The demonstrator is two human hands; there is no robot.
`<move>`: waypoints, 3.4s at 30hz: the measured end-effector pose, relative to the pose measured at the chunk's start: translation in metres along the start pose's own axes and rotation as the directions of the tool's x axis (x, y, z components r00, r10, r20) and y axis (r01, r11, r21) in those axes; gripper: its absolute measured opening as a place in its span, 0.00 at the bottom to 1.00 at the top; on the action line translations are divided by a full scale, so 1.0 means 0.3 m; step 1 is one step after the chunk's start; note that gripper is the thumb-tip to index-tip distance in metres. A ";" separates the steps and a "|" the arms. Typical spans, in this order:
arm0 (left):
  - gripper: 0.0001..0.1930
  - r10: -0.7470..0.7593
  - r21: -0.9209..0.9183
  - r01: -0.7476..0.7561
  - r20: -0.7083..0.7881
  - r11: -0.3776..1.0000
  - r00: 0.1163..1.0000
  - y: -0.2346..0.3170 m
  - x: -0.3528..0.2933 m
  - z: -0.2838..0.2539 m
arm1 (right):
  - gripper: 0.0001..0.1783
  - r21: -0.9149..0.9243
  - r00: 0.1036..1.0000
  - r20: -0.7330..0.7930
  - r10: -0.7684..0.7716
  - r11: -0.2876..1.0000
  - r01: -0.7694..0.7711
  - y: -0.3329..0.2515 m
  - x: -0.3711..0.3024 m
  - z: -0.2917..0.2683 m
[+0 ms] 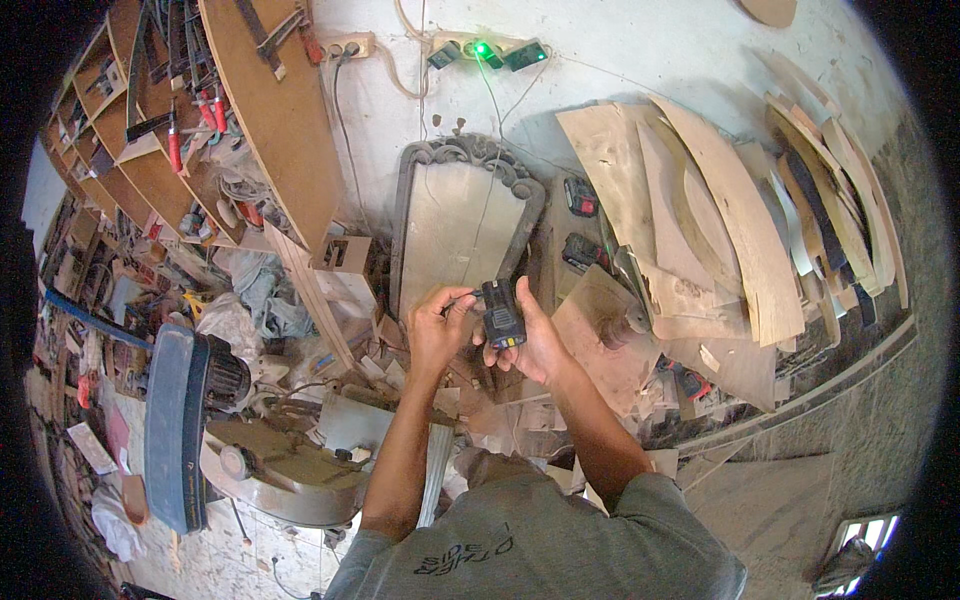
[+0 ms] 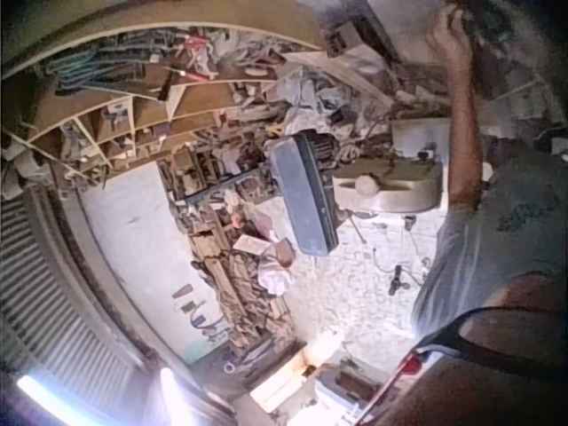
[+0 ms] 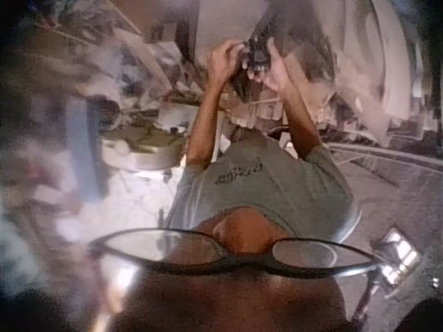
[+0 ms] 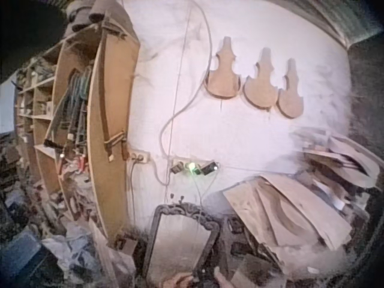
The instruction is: The person uses a drill to make holes in a wooden guitar fretboard piece while it is held on a CNC machine bed, then picks up the piece to check it.
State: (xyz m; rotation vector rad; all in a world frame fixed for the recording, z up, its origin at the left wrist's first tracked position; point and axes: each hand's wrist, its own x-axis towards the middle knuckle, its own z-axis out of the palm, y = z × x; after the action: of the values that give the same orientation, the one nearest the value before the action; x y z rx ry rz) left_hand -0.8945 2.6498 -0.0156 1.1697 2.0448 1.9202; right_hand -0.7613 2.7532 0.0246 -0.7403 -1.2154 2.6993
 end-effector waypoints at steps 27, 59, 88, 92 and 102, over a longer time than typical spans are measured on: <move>0.10 0.134 0.077 -0.145 0.136 0.986 0.982 0.013 -0.004 -0.005 | 0.28 -0.105 0.999 -0.031 -0.007 0.994 0.004 0.003 0.001 -0.048; 0.12 0.132 -0.022 -0.132 -0.023 0.991 0.991 0.100 0.059 -0.026 | 0.16 -0.644 0.903 -0.042 -0.428 0.703 0.303 -0.095 -0.103 0.140; 0.10 0.044 -0.105 -0.015 0.285 0.994 0.957 0.028 0.071 -0.038 | 0.20 -0.603 0.955 0.027 -0.296 0.757 0.252 -0.132 -0.013 -0.055; 0.05 0.163 -0.032 -0.160 0.231 0.987 0.959 0.004 0.086 -0.018 | 0.20 -0.671 0.953 0.008 -0.302 0.706 0.229 -0.127 -0.009 -0.024; 0.07 0.168 -0.020 -0.167 0.158 0.986 0.973 -0.010 0.110 -0.026 | 0.20 -0.678 0.850 0.051 -0.524 0.607 0.415 -0.068 0.016 -0.005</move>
State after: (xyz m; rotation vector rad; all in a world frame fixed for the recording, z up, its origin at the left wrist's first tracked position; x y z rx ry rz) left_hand -0.9232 2.6629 -0.0031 1.4863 1.9120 1.8321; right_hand -0.7670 2.7693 0.0366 -0.5423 -2.0258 1.7093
